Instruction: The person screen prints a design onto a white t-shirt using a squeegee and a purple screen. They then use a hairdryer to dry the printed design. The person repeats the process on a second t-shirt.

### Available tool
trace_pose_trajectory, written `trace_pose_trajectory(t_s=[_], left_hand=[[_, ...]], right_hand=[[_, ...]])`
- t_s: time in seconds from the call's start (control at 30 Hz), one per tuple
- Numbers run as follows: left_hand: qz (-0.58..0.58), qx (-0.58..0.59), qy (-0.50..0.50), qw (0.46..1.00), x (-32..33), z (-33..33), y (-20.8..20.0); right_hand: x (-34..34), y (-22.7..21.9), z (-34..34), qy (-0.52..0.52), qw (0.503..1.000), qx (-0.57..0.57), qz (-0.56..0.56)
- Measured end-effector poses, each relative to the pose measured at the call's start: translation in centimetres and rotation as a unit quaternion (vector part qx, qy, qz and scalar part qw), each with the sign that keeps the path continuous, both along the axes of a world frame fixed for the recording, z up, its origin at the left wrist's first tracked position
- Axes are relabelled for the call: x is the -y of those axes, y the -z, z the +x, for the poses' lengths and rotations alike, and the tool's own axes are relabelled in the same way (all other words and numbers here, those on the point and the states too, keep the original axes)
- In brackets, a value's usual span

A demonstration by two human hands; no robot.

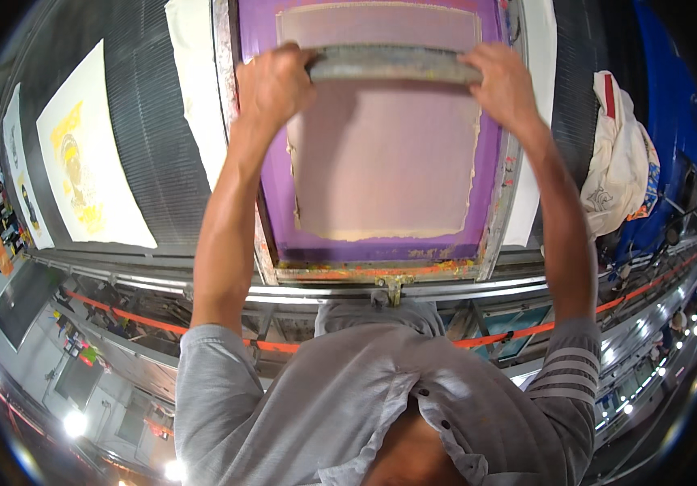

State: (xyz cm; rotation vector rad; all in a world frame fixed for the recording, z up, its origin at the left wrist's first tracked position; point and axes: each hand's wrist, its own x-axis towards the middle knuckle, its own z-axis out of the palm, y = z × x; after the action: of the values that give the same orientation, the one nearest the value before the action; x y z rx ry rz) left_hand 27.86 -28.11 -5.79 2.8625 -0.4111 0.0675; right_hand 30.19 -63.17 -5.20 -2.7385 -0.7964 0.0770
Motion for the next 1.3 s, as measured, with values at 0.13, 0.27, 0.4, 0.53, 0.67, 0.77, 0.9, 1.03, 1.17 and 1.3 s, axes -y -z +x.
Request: trace_pose_trajectory(t_s=[0.13,0.27,0.4,0.53,0.67,0.77,0.9,1.03,1.17,1.3], left_hand=[[-0.068,-0.030,-0.018,0.997,0.5,-10.9,-0.7],[-0.084,-0.060,-0.048,0.994,1.9,-21.6,-2.0],[-0.063,-0.067,-0.033,0.995,2.5,-26.4,-3.1],[0.069,-0.164,-0.005,0.984,4.6,-23.4,-5.8],[-0.025,-0.055,0.051,0.997,9.0,-22.6,-4.3],[-0.105,-0.069,-0.004,0.992,10.0,-25.2,-2.1],[0.026,-0.259,0.006,0.966,9.7,-22.1,-5.1],[-0.011,-0.172,0.006,0.985,8.3,-13.1,-5.1],[-0.023,-0.057,0.009,0.998,6.8,0.4,-3.3],[-0.022,0.021,0.007,1.000,6.3,10.2,-2.4]], right_hand=[[0.0,-1.2,-10.5,0.004,0.998,-0.064,0.025],[0.4,-1.8,-21.3,0.015,0.995,-0.083,0.056],[0.2,-2.8,-26.3,0.026,0.995,-0.077,0.062],[1.6,-5.5,-23.4,0.028,0.969,-0.213,0.124],[5.4,-2.3,-19.0,0.308,0.895,-0.168,0.277],[8.3,5.5,-18.7,0.380,0.921,-0.011,0.085],[7.6,4.7,-19.2,0.349,0.935,-0.032,0.056],[6.8,3.0,-18.8,0.365,0.922,-0.073,0.102],[6.5,2.0,-18.7,0.377,0.920,-0.045,0.100],[6.0,0.8,-19.0,0.386,0.913,-0.019,0.129]])
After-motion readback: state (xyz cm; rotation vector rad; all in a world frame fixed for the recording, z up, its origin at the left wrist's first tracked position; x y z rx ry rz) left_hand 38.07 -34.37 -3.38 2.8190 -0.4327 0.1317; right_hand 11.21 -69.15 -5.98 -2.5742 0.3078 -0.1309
